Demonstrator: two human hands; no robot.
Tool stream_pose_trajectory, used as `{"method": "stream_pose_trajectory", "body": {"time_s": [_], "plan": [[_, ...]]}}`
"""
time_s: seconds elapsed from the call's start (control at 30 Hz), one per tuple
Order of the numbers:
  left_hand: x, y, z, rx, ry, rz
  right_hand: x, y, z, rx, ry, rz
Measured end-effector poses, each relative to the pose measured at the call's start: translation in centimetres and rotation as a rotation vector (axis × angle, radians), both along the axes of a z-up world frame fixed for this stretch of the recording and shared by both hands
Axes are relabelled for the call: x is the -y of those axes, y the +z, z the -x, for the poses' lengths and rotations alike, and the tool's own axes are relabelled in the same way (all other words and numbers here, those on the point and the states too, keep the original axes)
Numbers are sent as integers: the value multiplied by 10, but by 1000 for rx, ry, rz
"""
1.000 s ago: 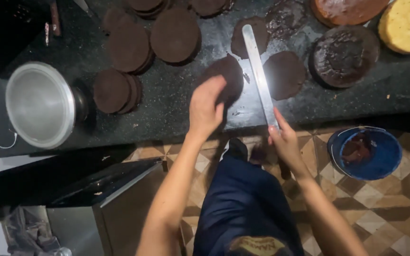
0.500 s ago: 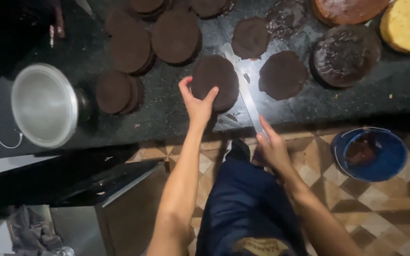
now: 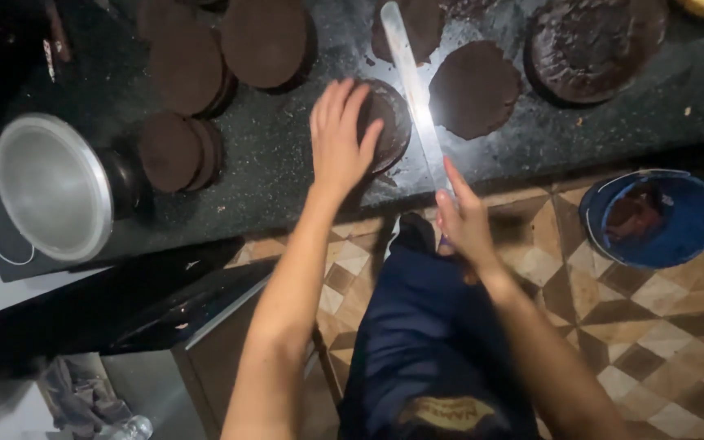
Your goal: The person slices round chocolate and yellow cake layers horizontally in half using a long knife, holding each layer steady with one hand while cutting. They move finished halves aside and work through multiple layers one at a time on the counter.
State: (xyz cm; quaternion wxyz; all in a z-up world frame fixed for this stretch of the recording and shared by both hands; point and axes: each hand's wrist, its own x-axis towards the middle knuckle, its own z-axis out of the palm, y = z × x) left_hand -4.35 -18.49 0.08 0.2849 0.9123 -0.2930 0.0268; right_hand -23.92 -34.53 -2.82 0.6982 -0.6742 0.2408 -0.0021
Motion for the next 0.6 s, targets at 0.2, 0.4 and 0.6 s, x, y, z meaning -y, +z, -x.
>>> {"method": "stream_pose_trajectory", "body": {"time_s": [0.2,0.4,0.6], "plan": [[5,-11,-17,-63,-62,-226,-6,11,-8,-98,-12,-74],[6,-23,7,-48,170,-279,-3,1,-25,-53,52,49],[10,-27,6,2,227,-338,-50,-13,89,-145,-18,-180]]}}
